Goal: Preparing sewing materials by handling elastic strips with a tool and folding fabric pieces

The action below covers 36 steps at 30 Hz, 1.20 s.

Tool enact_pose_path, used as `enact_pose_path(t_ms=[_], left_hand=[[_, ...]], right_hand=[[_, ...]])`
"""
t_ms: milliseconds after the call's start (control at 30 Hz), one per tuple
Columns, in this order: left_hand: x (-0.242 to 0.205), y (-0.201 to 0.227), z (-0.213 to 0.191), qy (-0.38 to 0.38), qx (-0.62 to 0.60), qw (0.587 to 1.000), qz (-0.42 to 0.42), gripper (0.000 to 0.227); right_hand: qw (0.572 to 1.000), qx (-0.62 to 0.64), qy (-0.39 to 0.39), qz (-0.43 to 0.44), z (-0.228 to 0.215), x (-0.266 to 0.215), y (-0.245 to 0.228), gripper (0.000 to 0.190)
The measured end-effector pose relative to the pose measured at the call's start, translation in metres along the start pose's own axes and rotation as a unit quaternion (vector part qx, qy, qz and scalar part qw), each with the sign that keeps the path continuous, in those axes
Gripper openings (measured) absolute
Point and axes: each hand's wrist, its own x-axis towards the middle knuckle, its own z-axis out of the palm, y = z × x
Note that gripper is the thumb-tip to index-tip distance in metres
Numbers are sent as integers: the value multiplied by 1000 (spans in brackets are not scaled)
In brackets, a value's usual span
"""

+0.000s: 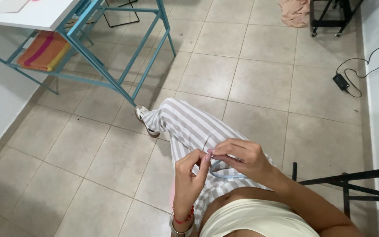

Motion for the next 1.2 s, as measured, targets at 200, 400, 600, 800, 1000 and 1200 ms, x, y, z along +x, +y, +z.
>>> enact_pose_path(t_ms=[200,400,600,800,1000,1200], left_hand=[[0,1,6,6,38,999,23,27],[2,2,4,7,52,998,25,28],[0,0,1,22,11,1000,10,34],[0,-4,9,112,16,993,31,27],[-5,-14,25,160,28,986,28,25],[-2,-26,26,138,41,989,40,32]], right_hand=[[1000,-20,-24,-3,-4,-1,2,4],[999,1,-36,19,-3,0,-2,4],[997,25,-25,69,-6,2,-10,26],[985,77,-14,156,-6,2,-13,24],[992,59,-64,96,-2,-1,-11,15],[995,32,-13,96,10,-7,-6,5]])
